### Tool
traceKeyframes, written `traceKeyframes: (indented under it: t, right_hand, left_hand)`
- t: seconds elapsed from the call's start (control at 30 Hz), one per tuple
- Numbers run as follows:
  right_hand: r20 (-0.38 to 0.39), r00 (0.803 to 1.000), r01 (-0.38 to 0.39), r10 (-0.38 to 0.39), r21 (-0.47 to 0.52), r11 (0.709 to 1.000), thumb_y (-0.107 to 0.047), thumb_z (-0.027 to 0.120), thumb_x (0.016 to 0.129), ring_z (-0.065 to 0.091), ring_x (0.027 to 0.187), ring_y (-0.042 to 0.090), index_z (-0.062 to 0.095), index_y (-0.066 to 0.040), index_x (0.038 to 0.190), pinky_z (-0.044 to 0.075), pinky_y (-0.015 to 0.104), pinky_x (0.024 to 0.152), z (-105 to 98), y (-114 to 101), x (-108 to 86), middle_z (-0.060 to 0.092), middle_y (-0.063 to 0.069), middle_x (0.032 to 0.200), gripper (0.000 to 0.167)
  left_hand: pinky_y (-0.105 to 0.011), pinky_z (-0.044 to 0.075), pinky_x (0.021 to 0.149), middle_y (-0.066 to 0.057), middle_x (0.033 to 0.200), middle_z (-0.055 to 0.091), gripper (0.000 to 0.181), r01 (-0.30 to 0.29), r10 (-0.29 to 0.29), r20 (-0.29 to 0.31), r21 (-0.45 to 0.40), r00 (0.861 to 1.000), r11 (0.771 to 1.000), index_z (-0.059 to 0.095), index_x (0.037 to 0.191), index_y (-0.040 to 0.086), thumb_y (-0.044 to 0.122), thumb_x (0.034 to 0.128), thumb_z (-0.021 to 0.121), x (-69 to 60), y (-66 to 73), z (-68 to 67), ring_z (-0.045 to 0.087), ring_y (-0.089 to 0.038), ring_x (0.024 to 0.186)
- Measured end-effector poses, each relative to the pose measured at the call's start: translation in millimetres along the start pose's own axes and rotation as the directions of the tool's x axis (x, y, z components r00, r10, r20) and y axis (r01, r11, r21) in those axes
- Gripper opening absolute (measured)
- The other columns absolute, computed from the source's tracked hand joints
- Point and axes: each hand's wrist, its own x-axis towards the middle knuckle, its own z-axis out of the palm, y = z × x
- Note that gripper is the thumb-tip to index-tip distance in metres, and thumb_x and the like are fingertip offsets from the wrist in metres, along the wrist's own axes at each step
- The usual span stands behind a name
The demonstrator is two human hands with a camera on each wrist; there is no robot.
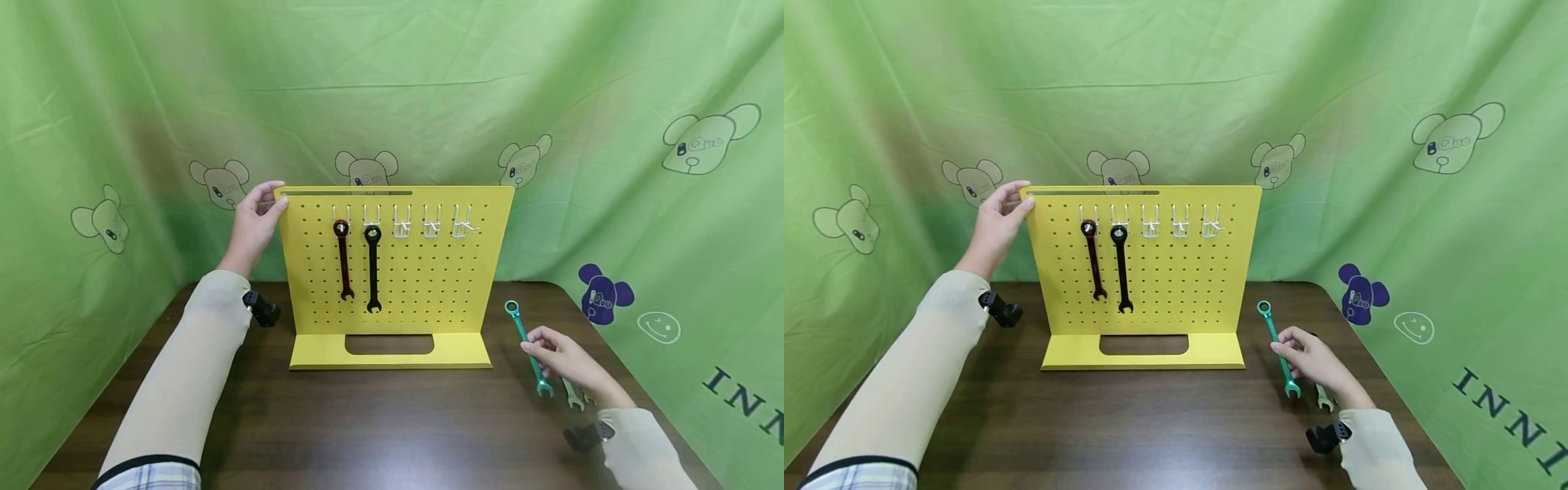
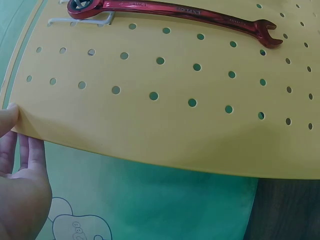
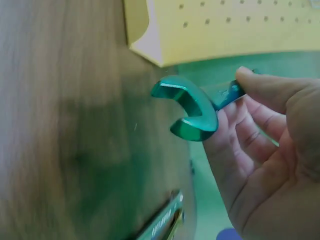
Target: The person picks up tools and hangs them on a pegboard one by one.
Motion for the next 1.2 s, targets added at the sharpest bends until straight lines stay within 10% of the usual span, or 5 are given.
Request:
traceKeyframes:
  t: [1.2]
  right_hand:
    - [0.058, 0.937, 0.328, -0.343, 0.182, 0.927, -0.020, 0.059, 0.103, 0.053, 0.069, 0.031, 0.057, -0.005, 0.113, 0.052, 0.034, 0.064, 72, -140, 62.6, 0.054, 0.012, 0.085, 0.018]
  left_hand:
    - [-0.032, 0.050, 0.093, -0.004, 0.120, 0.057, 0.037, 0.007, -0.007, 0.002, 0.029, 1.000, 1.000, 0.057, 0.138, 0.009, 0.016, 0.1017, 0.061, 0.4, -1.0, -0.2, 0.056, -0.014, 0.104]
